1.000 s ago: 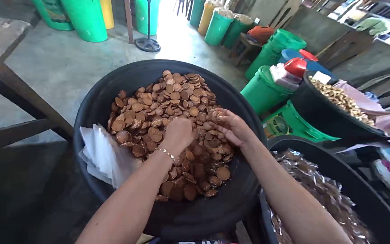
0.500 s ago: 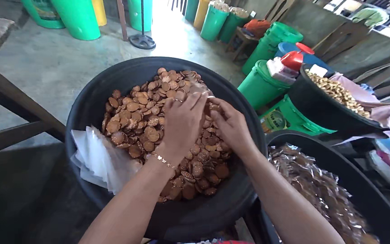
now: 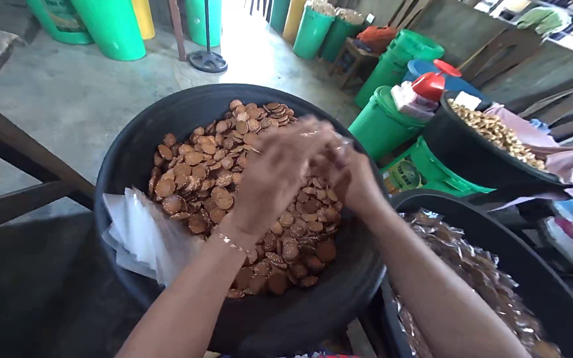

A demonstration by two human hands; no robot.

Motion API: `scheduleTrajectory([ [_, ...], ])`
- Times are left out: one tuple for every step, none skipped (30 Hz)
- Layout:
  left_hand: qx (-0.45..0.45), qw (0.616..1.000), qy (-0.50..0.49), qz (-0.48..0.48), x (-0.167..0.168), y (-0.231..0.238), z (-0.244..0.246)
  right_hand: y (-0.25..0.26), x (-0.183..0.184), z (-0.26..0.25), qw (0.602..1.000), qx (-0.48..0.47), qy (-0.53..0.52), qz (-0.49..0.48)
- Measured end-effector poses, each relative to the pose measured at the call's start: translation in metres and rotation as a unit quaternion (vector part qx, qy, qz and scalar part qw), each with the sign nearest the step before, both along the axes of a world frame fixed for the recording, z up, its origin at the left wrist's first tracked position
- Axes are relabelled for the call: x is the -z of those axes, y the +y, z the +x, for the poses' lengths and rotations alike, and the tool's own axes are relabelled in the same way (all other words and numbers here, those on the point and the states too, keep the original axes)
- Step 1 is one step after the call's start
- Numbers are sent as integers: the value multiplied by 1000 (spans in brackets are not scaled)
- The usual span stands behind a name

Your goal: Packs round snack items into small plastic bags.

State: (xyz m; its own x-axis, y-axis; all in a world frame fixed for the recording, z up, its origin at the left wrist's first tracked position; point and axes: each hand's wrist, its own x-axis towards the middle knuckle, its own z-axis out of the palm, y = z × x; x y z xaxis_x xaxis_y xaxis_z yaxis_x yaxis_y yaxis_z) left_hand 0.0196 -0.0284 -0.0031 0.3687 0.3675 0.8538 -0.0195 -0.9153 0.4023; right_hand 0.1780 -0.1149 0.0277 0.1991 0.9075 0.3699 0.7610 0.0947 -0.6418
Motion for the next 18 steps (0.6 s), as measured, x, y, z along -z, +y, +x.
scheduleTrajectory([
  [56,993,3,-109,-4,11,-8,-2,-11,10,999,-47,-2,-5],
  [140,961,14,-240,-3,21,-14,-4,-23,16,995,-93,20,-9],
  [256,896,10,-362,3,30,-17,-4,-31,18,990,-136,42,-5],
  [371,817,1,-442,15,36,-17,-3,-36,18,985,-163,51,11],
  [456,743,-9,-490,25,39,-15,0,-36,18,982,-172,62,48],
  [507,689,-17,-517,29,40,-12,6,-32,17,976,-171,90,101],
  [535,658,-29,-530,29,41,-10,13,-24,18,967,-158,135,150],
  [544,636,-52,-544,29,40,-9,22,-13,18,956,-128,188,184],
  [541,628,-72,-555,30,41,-9,31,0,21,952,-90,227,187],
  [527,628,-87,-566,32,43,-10,38,16,25,959,-38,232,157],
  [509,630,-108,-577,34,45,-11,45,34,32,980,15,178,90],
  [489,633,-129,-585,35,46,-12,51,51,38,994,50,93,-21],
  [474,638,-147,-589,34,47,-13,58,66,41,985,52,4,-167],
  [469,642,-156,-585,32,47,-14,65,79,40,948,41,-79,-306],
  [474,644,-164,-578,30,48,-15,69,88,33,899,40,-140,-412],
  [491,643,-171,-563,27,49,-17,71,93,24,861,48,-174,-475],
  [522,639,-174,-538,26,51,-18,71,96,17,839,55,-195,-505],
  [550,639,-175,-508,23,53,-19,70,95,11,828,59,-205,-518],
])
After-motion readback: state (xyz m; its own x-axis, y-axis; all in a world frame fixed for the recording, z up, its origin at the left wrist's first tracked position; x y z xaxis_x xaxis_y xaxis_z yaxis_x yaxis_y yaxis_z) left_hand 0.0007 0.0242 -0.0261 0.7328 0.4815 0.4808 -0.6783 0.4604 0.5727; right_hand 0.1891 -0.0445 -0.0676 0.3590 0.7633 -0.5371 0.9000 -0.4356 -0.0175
